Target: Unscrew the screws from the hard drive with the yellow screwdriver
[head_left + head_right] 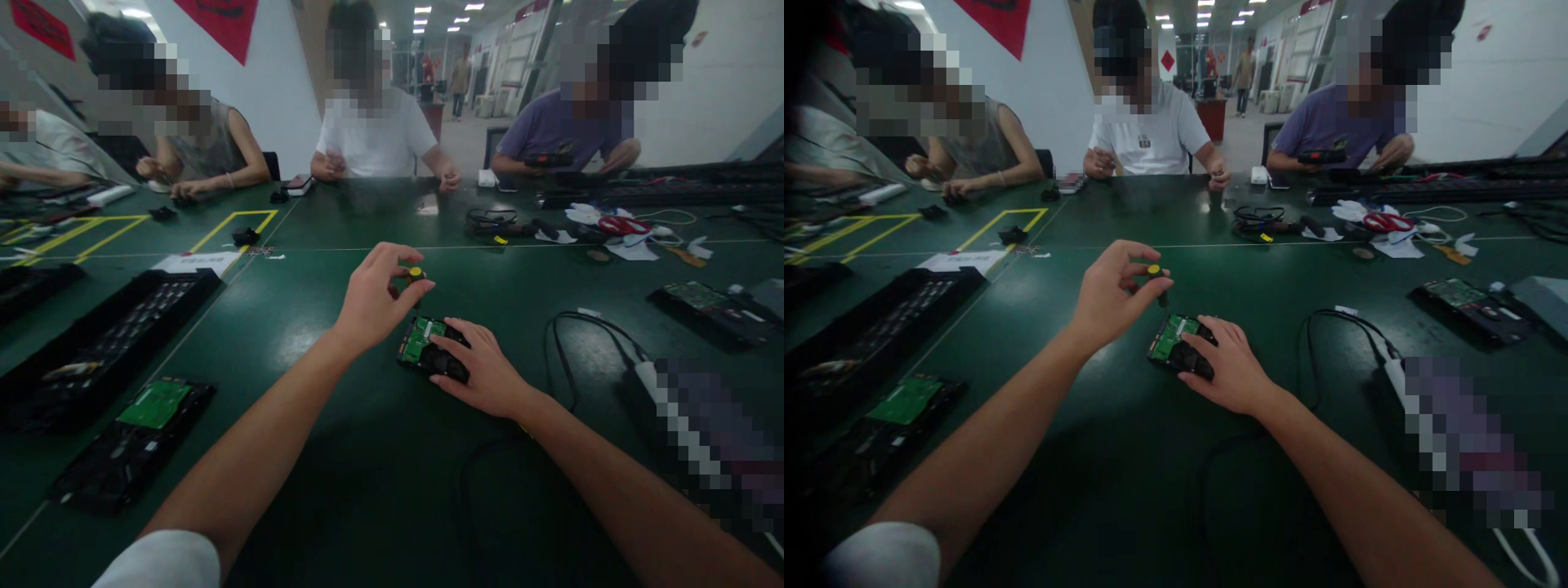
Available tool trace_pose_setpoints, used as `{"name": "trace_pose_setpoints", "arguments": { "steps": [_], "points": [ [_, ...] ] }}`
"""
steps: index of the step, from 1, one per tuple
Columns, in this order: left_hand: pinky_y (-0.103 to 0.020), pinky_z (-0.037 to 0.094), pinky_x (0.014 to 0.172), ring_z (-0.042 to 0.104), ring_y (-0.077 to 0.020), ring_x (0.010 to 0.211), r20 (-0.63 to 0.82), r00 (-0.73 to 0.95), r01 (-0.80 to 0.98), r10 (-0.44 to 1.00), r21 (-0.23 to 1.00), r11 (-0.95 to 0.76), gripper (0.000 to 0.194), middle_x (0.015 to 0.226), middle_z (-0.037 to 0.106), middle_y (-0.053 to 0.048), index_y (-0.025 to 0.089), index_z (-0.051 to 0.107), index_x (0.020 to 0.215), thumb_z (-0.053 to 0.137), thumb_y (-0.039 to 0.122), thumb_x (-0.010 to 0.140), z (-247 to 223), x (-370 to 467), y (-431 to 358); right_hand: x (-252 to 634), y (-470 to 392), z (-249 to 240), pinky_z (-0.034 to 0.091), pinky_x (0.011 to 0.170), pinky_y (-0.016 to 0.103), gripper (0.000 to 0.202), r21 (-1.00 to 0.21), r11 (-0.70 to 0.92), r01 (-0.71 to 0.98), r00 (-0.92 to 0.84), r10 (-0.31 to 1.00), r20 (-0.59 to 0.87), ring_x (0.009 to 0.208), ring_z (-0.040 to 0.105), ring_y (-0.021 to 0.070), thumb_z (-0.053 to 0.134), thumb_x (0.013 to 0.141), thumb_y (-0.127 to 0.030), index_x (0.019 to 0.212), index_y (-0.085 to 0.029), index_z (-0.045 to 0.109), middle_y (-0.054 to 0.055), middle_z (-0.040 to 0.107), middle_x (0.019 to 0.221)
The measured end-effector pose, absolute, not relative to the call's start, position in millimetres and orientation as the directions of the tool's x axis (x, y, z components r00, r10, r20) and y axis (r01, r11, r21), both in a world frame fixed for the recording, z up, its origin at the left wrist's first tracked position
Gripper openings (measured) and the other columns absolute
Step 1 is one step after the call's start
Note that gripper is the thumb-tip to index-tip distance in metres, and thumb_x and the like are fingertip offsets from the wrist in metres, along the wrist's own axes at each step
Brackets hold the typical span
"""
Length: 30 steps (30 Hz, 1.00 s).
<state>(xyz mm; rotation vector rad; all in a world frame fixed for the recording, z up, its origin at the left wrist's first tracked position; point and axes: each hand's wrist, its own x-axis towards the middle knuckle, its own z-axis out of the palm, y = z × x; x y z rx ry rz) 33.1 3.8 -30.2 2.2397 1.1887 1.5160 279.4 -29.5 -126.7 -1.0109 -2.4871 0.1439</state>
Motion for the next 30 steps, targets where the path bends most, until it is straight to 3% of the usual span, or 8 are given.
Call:
{"name": "trace_pose_setpoints", "arguments": {
  "steps": [5,16,21,27,30],
  "points": [
    [-0.027,0.06,0.076,0.068,-0.0156,0.094,0.702,0.271,0.547,0.659,0.451,-0.705,0.015,0.108,0.067,-0.005,0.023,0.073,0.112,0.07,0.023,0.097,-26,30,4,279,-30,-125,0.036,0.119,0.065,0.062,-0.266,0.725,0.635,-0.633,0.686,0.359,0.149,0.043,0.0412,0.067,0.096,-0.057,0.148,-0.023,0.059,0.021,0.045,0.16],
    [-0.026,0.056,0.072,0.068,-0.0177,0.105,0.674,0.372,0.486,0.638,0.444,-0.753,0.022,0.117,0.072,-0.007,0.022,0.072,0.117,0.059,0.016,0.101,-20,30,-1,279,-30,-125,0.037,0.118,0.065,0.061,-0.269,0.723,0.636,-0.626,0.688,0.368,0.147,0.044,0.0407,0.068,0.095,-0.056,0.147,-0.025,0.06,0.019,0.047,0.159],
    [-0.024,0.055,0.066,0.07,-0.0182,0.107,0.624,0.398,0.42,0.672,0.527,-0.739,0.025,0.122,0.073,-0.008,0.022,0.072,0.118,0.058,0.015,0.098,-17,33,-5,279,-29,-125,0.038,0.117,0.065,0.06,-0.272,0.724,0.634,-0.624,0.687,0.372,0.148,0.044,0.0404,0.067,0.095,-0.056,0.148,-0.027,0.059,0.017,0.048,0.158],
    [-0.03,0.062,0.082,0.071,-0.0197,0.107,0.549,0.356,0.274,0.756,0.712,-0.646,0.017,0.117,0.074,-0.008,0.022,0.074,0.111,0.066,0.023,0.097,-21,34,-4,278,-30,-124,0.038,0.117,0.066,0.06,-0.269,0.724,0.635,-0.627,0.687,0.369,0.147,0.044,0.0412,0.068,0.095,-0.056,0.147,-0.027,0.06,0.019,0.049,0.157],
    [-0.028,0.062,0.074,0.071,-0.0188,0.099,0.516,0.314,0.216,0.797,0.779,-0.589,0.019,0.115,0.073,-0.008,0.021,0.074,0.11,0.074,0.029,0.093,-27,35,1,278,-30,-124,0.038,0.117,0.066,0.059,-0.266,0.729,0.631,-0.631,0.681,0.371,0.147,0.044,0.0405,0.067,0.096,-0.055,0.148,-0.027,0.059,0.018,0.048,0.158]
  ]
}}
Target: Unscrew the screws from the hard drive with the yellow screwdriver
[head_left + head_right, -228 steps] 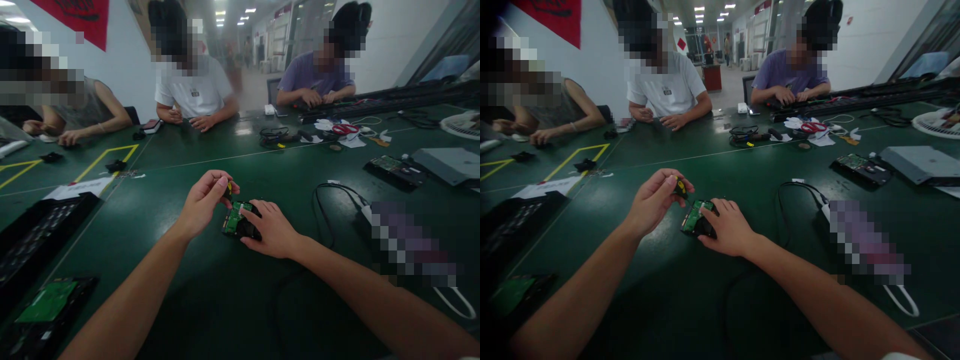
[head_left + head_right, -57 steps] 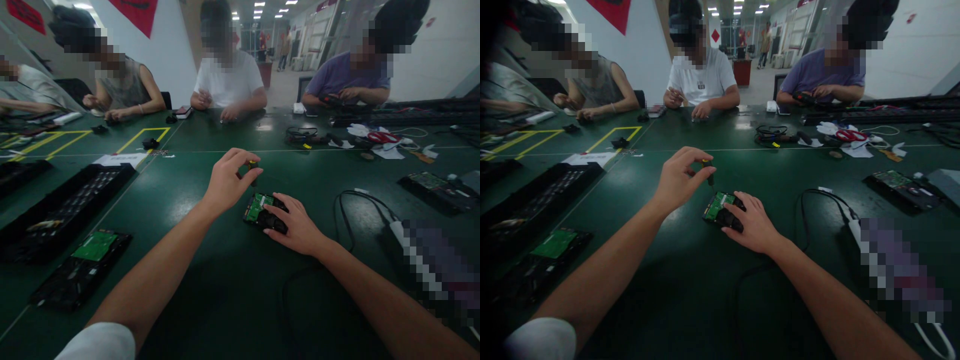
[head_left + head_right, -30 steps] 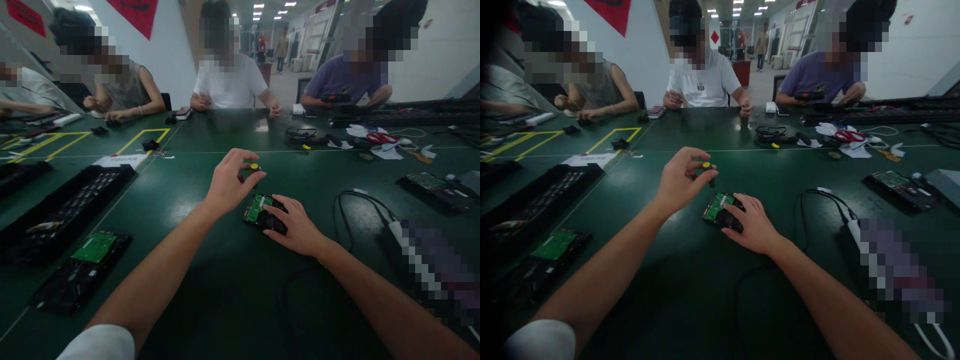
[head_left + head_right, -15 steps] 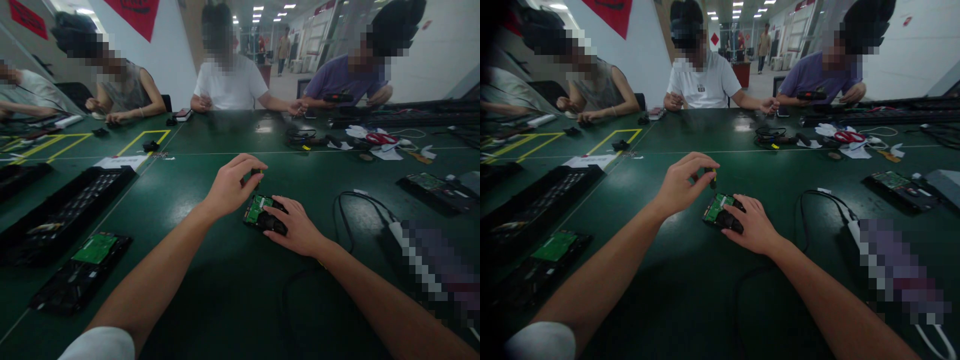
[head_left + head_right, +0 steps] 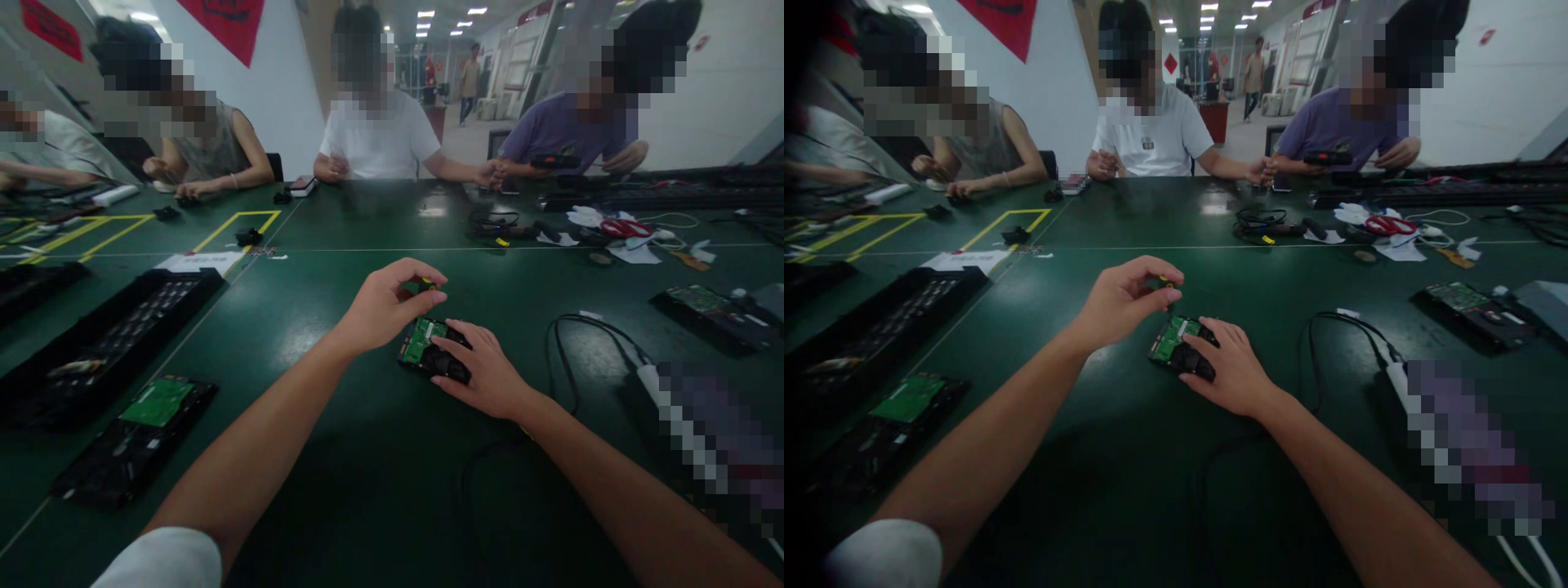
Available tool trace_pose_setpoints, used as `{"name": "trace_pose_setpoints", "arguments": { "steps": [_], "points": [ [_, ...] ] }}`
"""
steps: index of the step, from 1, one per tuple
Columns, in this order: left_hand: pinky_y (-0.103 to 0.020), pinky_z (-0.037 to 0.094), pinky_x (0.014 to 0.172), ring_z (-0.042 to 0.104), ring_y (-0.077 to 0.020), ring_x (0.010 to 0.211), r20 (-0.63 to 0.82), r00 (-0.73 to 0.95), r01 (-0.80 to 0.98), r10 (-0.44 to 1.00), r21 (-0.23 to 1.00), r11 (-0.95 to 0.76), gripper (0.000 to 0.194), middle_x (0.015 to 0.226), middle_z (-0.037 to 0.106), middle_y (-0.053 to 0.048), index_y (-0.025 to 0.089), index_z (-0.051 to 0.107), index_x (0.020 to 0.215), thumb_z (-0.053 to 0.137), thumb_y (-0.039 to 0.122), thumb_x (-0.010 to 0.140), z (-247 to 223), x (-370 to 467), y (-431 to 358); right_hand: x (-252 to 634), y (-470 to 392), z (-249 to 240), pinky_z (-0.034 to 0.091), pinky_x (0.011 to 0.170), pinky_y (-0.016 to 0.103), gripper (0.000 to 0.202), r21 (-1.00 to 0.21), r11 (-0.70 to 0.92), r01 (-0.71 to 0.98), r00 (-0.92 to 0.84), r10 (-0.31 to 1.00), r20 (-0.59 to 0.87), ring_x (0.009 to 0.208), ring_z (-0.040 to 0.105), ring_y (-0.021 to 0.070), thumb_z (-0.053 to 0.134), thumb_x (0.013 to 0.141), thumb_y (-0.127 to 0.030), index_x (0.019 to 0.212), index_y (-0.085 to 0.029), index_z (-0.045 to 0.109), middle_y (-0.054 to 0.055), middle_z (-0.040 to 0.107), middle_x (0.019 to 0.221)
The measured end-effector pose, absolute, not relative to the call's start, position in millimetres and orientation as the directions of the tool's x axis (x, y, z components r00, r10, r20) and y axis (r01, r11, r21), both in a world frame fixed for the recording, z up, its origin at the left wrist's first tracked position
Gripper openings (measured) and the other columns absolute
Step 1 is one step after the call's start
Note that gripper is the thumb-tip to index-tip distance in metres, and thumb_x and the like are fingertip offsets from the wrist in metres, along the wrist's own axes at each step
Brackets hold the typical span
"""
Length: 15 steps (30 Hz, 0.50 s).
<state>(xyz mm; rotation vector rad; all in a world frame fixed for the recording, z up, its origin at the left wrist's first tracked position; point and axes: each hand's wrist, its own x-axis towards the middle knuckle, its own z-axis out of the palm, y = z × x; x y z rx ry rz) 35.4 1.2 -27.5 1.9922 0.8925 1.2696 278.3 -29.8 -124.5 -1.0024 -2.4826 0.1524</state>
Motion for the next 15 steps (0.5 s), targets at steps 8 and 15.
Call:
{"name": "trace_pose_setpoints", "arguments": {
  "steps": [8,15],
  "points": [
    [-0.023,0.053,0.062,0.066,-0.0177,0.1,0.617,0.232,0.383,0.752,0.653,-0.653,0.012,0.107,0.07,-0.005,0.024,0.076,0.102,0.075,0.02,0.091,-23,33,2,279,-30,-125,0.037,0.117,0.066,0.061,-0.275,0.73,0.626,-0.631,0.681,0.372,0.148,0.044,0.0405,0.066,0.097,-0.056,0.149,-0.026,0.057,0.019,0.046,0.159],
    [-0.023,0.057,0.065,0.069,-0.0183,0.105,0.576,0.288,0.361,0.765,0.675,-0.644,0.025,0.121,0.072,-0.008,0.024,0.075,0.118,0.063,0.016,0.097,-22,32,1,278,-30,-124,0.037,0.117,0.067,0.059,-0.275,0.727,0.629,-0.629,0.684,0.369,0.148,0.043,0.0418,0.066,0.097,-0.055,0.148,-0.027,0.059,0.019,0.047,0.16]
  ]
}}
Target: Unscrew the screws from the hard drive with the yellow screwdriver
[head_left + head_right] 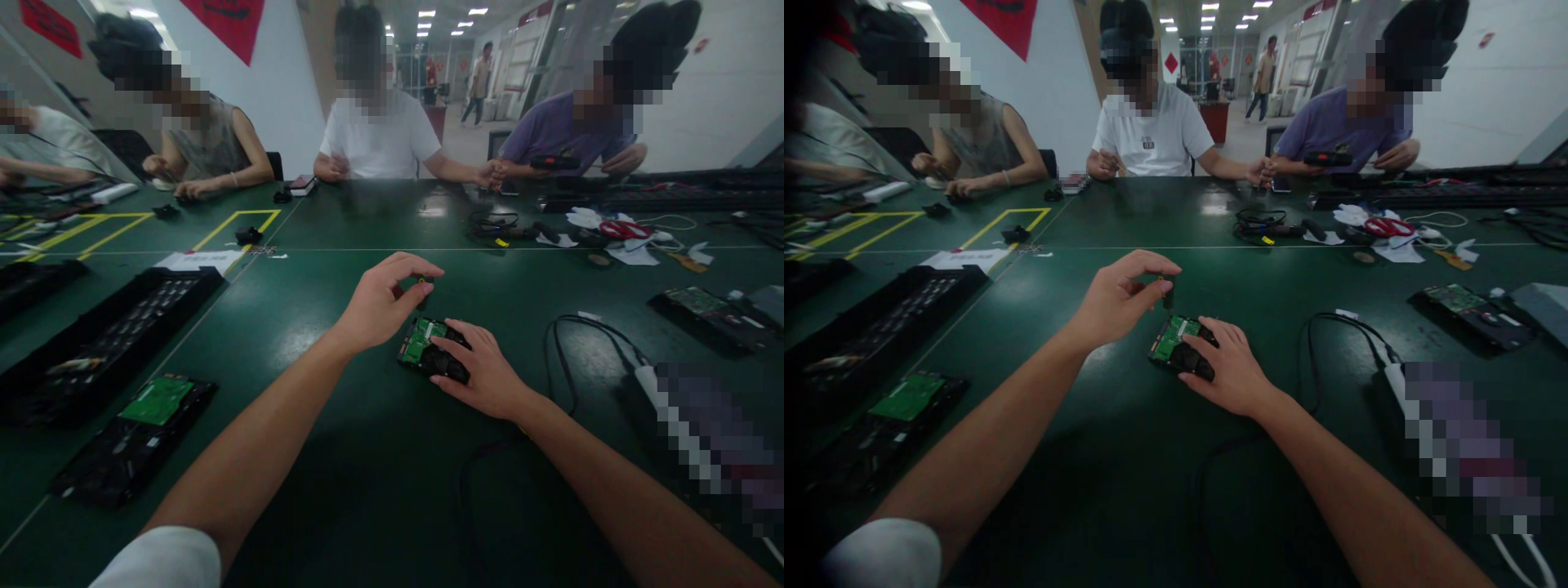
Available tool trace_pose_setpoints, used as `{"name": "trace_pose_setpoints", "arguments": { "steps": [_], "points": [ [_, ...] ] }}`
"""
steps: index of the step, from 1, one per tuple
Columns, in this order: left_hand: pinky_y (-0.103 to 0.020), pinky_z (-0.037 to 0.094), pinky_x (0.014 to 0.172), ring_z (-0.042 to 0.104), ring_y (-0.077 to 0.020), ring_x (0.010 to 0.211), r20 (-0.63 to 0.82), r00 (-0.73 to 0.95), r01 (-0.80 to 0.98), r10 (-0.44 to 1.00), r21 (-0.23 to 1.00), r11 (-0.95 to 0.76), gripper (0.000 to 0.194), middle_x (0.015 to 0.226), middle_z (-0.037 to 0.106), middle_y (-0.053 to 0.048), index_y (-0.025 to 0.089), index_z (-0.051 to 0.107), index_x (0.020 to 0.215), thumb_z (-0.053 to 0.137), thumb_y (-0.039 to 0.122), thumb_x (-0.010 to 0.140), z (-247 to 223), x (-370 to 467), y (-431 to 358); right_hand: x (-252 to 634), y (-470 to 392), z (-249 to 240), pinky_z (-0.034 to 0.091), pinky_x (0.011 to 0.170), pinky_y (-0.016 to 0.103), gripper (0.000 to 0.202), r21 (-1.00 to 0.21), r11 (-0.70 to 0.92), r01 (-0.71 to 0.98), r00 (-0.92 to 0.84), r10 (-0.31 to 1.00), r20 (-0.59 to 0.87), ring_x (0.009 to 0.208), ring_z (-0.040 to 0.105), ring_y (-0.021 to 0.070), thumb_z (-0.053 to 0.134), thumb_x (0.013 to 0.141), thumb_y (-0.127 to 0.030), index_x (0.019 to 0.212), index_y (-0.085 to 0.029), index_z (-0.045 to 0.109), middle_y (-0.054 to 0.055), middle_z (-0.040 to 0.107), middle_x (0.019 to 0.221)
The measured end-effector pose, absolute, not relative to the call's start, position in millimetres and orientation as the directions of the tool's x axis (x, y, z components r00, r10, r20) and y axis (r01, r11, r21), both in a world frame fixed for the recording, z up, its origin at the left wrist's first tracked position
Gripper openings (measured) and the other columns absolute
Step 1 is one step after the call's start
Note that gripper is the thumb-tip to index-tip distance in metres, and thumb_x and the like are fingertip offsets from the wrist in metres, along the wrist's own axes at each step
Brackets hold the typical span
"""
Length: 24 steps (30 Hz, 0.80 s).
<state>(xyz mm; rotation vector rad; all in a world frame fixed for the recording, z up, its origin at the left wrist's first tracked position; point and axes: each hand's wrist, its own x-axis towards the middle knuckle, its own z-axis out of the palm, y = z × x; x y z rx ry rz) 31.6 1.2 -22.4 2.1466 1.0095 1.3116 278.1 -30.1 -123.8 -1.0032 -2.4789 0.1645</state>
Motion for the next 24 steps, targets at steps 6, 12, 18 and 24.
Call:
{"name": "trace_pose_setpoints", "arguments": {
  "steps": [6,12,18,24],
  "points": [
    [-0.025,0.064,0.064,0.071,-0.0195,0.104,0.504,0.259,0.242,0.824,0.792,-0.56,0.036,0.125,0.073,-0.008,0.023,0.07,0.132,0.064,0.021,0.096,-33,34,7,275,-28,-123,0.038,0.117,0.066,0.058,-0.278,0.714,0.642,-0.611,0.696,0.378,0.147,0.044,0.0415,0.066,0.096,-0.057,0.144,-0.025,0.061,0.02,0.046,0.159],
    [-0.027,0.064,0.07,0.07,-0.0155,0.09,0.522,0.184,0.187,0.833,0.814,-0.551,0.028,0.113,0.074,-0.007,0.02,0.074,0.118,0.071,0.036,0.096,-37,35,12,272,-26,-122,0.039,0.117,0.064,0.058,-0.272,0.702,0.658,-0.602,0.708,0.37,0.147,0.044,0.0409,0.068,0.095,-0.057,0.143,-0.024,0.062,0.021,0.045,0.158],
    [-0.021,0.056,0.06,0.068,-0.0164,0.091,0.61,0.117,0.344,0.784,0.716,-0.608,0.018,0.105,0.07,-0.007,0.023,0.079,0.103,0.08,0.034,0.089,-34,31,13,271,-22,-124,0.039,0.115,0.065,0.057,-0.275,0.705,0.654,-0.597,0.704,0.385,0.146,0.045,0.0406,0.067,0.096,-0.058,0.143,-0.026,0.061,0.019,0.047,0.157],
    [-0.021,0.056,0.056,0.069,-0.0161,0.088,0.543,0.157,0.294,0.825,0.772,-0.564,0.02,0.107,0.073,-0.008,0.023,0.079,0.108,0.071,0.037,0.096,-32,27,13,271,-22,-125,0.038,0.117,0.065,0.058,-0.26,0.706,0.659,-0.603,0.702,0.379,0.146,0.046,0.0402,0.067,0.096,-0.057,0.144,-0.025,0.061,0.019,0.049,0.156]
  ]
}}
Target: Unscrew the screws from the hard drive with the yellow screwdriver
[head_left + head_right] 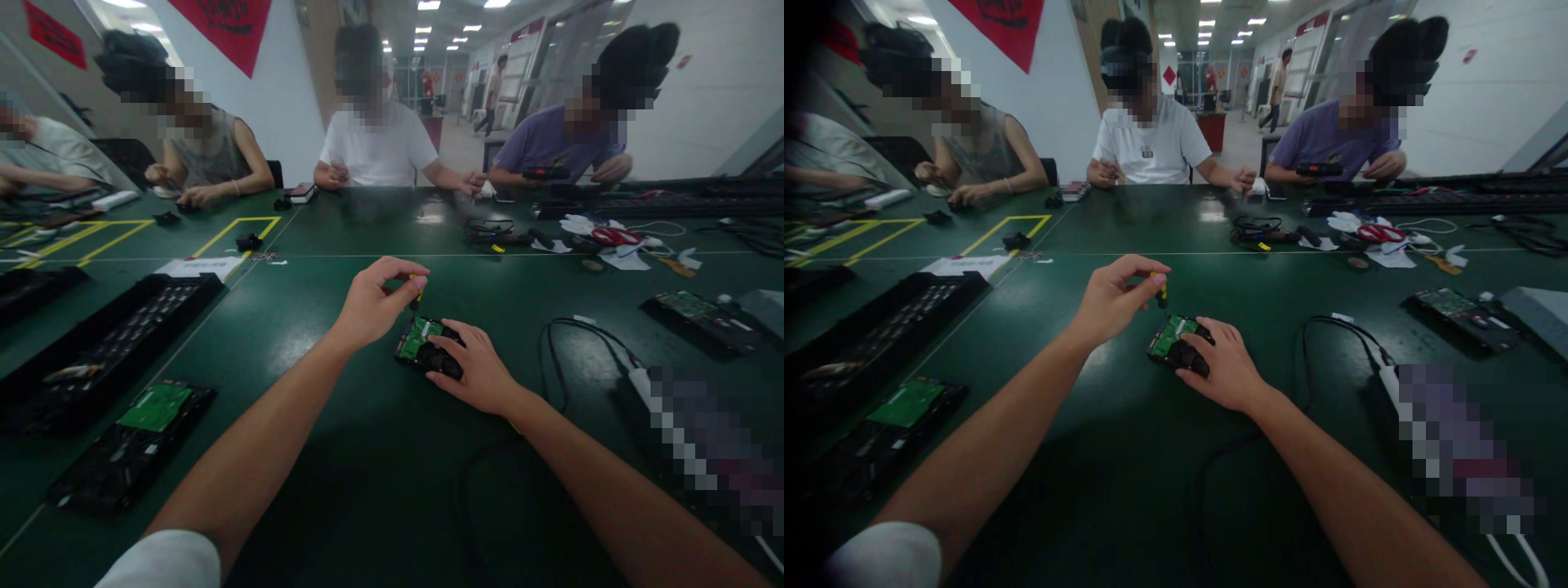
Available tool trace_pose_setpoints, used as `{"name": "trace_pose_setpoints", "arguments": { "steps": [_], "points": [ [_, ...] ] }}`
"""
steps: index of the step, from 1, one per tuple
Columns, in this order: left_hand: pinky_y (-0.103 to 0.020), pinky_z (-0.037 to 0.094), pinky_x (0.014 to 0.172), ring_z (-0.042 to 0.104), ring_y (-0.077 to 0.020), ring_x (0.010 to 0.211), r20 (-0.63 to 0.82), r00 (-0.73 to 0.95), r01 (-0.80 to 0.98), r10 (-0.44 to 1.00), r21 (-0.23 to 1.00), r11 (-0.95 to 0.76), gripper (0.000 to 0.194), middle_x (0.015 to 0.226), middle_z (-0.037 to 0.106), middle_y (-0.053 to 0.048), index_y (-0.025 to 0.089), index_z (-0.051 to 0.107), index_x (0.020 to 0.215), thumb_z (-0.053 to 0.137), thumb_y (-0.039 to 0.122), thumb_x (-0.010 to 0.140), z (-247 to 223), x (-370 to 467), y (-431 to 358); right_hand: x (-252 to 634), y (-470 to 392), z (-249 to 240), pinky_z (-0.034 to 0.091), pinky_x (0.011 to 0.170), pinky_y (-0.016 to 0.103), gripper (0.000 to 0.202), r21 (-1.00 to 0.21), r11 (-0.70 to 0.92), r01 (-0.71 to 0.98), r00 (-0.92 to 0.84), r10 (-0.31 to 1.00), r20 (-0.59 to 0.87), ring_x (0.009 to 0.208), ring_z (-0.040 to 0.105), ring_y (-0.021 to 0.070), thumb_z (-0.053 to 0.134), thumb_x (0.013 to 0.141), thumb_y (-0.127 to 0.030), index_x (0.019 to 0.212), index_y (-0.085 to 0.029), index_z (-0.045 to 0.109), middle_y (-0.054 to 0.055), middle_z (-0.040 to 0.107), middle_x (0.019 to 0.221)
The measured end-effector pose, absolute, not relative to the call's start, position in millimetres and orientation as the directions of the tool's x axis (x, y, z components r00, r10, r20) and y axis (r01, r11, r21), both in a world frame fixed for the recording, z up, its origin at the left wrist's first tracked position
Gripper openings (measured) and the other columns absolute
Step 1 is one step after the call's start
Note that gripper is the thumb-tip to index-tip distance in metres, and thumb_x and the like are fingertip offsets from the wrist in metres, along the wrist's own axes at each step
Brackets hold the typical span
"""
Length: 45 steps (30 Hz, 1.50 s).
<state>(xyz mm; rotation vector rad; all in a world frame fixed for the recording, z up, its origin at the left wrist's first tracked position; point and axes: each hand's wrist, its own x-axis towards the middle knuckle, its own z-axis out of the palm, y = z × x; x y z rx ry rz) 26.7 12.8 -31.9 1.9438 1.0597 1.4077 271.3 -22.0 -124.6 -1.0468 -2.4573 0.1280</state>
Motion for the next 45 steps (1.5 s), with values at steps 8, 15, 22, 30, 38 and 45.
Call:
{"name": "trace_pose_setpoints", "arguments": {
  "steps": [8,15,22,30,38,45],
  "points": [
    [-0.029,0.066,0.069,0.071,-0.0211,0.111,0.36,0.222,-0.072,0.906,0.933,-0.353,0.022,0.118,0.074,-0.009,0.023,0.071,0.116,0.057,0.033,0.103,-32,31,13,272,-21,-126,0.039,0.116,0.065,0.057,-0.257,0.709,0.657,-0.603,0.699,0.384,0.145,0.047,0.0409,0.067,0.096,-0.057,0.142,-0.025,0.062,0.019,0.049,0.155],
    [-0.026,0.063,0.072,0.066,-0.0139,0.09,0.349,0.144,-0.135,0.926,0.934,-0.331,0.017,0.098,0.07,-0.004,0.02,0.072,0.1,0.075,0.036,0.094,-33,34,14,272,-21,-125,0.038,0.117,0.063,0.059,-0.248,0.709,0.66,-0.61,0.698,0.374,0.146,0.046,0.0401,0.066,0.097,-0.057,0.145,-0.024,0.061,0.02,0.049,0.155],
    [-0.02,0.053,0.058,0.06,-0.0116,0.078,0.355,0.186,-0.037,0.916,0.934,-0.354,0.025,0.092,0.066,-0.003,0.02,0.076,0.106,0.078,0.04,0.091,-32,32,11,272,-21,-126,0.038,0.117,0.063,0.06,-0.249,0.714,0.655,-0.609,0.693,0.385,0.145,0.047,0.0405,0.066,0.096,-0.058,0.144,-0.022,0.061,0.021,0.049,0.155],
    [-0.028,0.06,0.069,0.065,-0.0236,0.109,0.197,0.269,-0.328,0.943,0.939,-0.103,0.023,0.111,0.069,-0.01,0.018,0.069,0.108,0.068,0.038,0.097,-30,38,5,272,-21,-127,0.038,0.117,0.064,0.057,-0.254,0.713,0.653,-0.605,0.694,0.391,0.145,0.046,0.0414,0.068,0.095,-0.057,0.142,-0.024,0.063,0.02,0.05,0.155],
    [-0.031,0.06,0.077,0.061,-0.0203,0.1,0.17,0.231,-0.321,0.958,0.943,-0.09,0.024,0.105,0.064,-0.008,0.018,0.075,0.104,0.068,0.039,0.096,-29,35,7,272,-21,-127,0.037,0.118,0.063,0.058,-0.249,0.714,0.655,-0.609,0.693,0.386,0.145,0.046,0.0403,0.068,0.096,-0.056,0.143,-0.024,0.062,0.02,0.05,0.155],
    [-0.032,0.059,0.081,0.065,-0.0199,0.098,0.172,0.274,-0.37,0.946,0.927,-0.061,0.027,0.099,0.067,-0.008,0.018,0.072,0.105,0.065,0.043,0.099,-36,37,10,272,-21,-127,0.037,0.119,0.063,0.058,-0.247,0.715,0.654,-0.61,0.692,0.386,0.145,0.046,0.0396,0.067,0.096,-0.057,0.144,-0.024,0.061,0.019,0.049,0.155]
  ]
}}
